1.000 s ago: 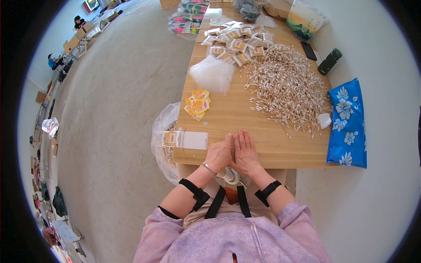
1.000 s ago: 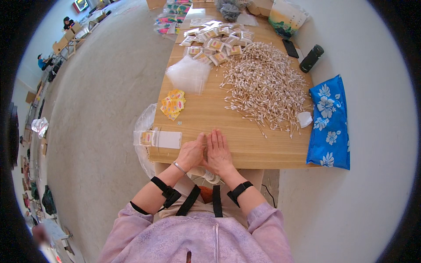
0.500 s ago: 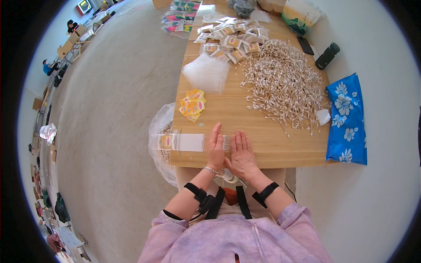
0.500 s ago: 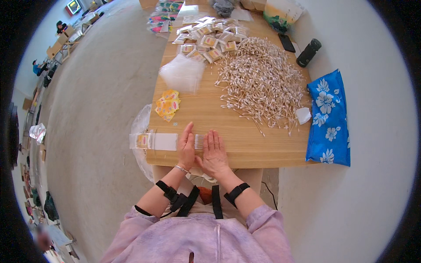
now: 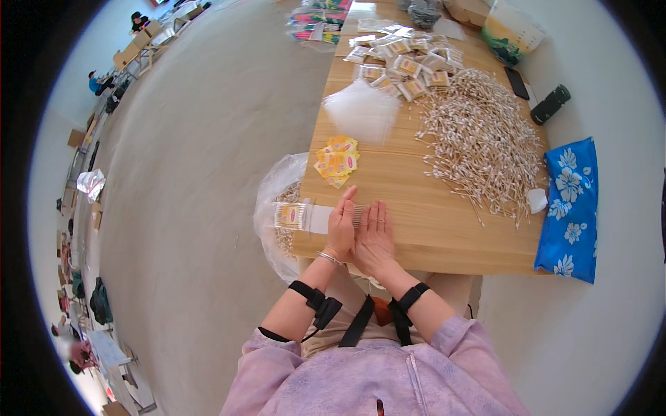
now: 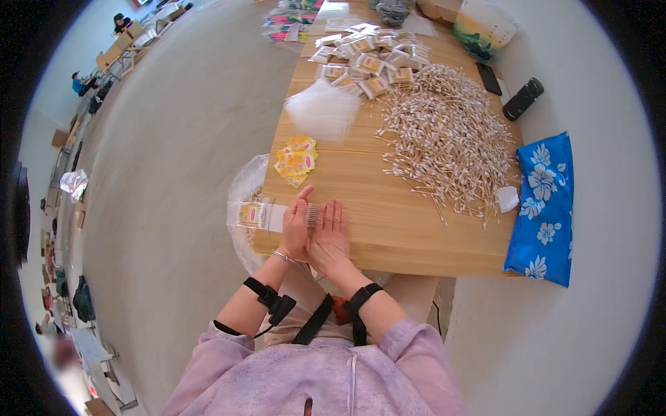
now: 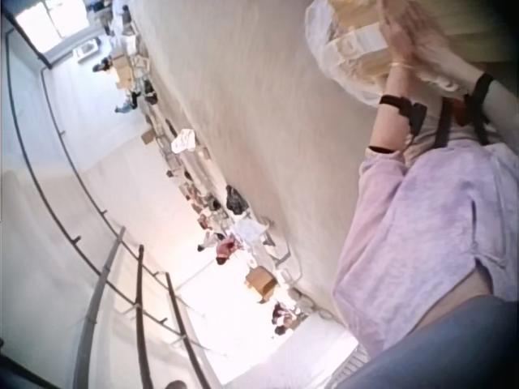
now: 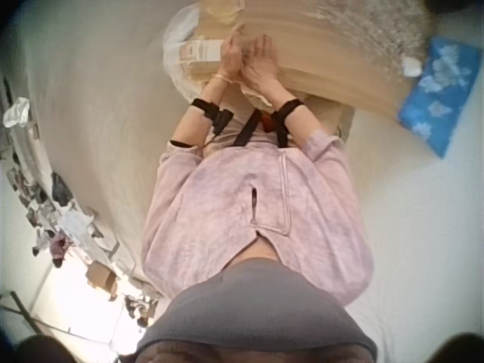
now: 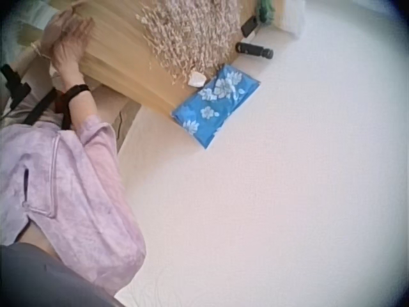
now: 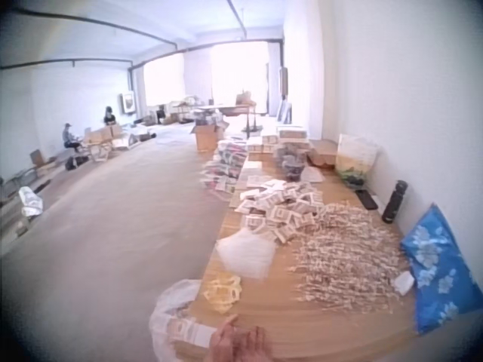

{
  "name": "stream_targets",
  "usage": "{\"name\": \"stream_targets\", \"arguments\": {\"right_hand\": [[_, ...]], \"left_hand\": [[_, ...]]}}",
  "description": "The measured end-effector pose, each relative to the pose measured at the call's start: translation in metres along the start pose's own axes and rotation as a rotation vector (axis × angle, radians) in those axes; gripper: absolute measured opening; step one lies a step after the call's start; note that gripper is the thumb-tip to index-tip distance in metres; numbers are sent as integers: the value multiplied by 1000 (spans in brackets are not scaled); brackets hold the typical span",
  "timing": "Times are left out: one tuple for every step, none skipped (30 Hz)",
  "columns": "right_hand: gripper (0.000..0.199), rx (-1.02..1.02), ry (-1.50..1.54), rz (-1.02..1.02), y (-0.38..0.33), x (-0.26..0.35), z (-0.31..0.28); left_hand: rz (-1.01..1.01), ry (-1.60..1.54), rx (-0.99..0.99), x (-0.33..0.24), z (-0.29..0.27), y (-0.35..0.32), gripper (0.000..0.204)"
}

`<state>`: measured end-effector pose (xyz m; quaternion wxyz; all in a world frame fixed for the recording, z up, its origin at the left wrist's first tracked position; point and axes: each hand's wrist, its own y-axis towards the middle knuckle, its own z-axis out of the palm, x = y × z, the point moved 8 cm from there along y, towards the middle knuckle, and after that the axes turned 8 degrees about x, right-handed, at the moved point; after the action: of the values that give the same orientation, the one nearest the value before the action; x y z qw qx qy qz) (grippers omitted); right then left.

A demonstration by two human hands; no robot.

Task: The person is packaging a set of cotton swabs into a small plastic bag and sealing it.

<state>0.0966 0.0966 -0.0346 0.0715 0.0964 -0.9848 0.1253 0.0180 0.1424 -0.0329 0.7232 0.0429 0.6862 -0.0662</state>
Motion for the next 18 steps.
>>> {"name": "stream_targets", "arguments": {"right_hand": [[79,1,1,-9,4,7,3],[79,-36,-4,-19,8,13,4],[79,-73,-8,-28,11,18,5],[79,-71,-7,-36,13,25,5],[79,-46,54,-58,13,32,8],[79,-20,115,-78,14,36,10],[79,-20,115,-82,13,39,9],[81,-28,178,-93,12,41,8],[84,-37,240,-103,13,43,7],[84,-32,239,-102,13,43,8],[84,-49,234,-82,14,42,8],[84,-67,229,-61,14,40,7],[84,-62,227,-64,15,42,6],[84,-42,217,-48,16,42,6],[84,-23,207,-32,16,42,6],[84,-20,204,-31,16,41,7],[84,-48,221,-48,15,40,6],[84,-77,237,-65,15,40,5]], "left_hand": [[-33,-5,-25,1,-8,0,42],[-33,-3,-32,0,-16,0,42],[-17,6,-23,-3,-22,0,42],[-1,16,-17,-4,-30,0,42],[-2,18,-23,-3,-38,-2,42],[-6,10,-26,-1,-45,-7,42],[-9,3,-28,-2,-50,-9,42],[-9,4,-32,-2,-52,-10,42],[-24,-36,-34,0,-55,-11,43],[-41,-79,-34,3,-55,-13,43],[-45,-82,-35,5,-55,-12,43],[-27,-85,-37,4,-54,-11,43],[-8,-86,-43,3,-55,-10,43],[-10,-89,-48,3,-56,-10,43],[-4,-80,-38,2,-55,-9,44],[3,-71,-24,2,-54,-9,44],[3,-74,-24,3,-54,-9,44],[10,-68,-17,3,-53,-8,44]]}}
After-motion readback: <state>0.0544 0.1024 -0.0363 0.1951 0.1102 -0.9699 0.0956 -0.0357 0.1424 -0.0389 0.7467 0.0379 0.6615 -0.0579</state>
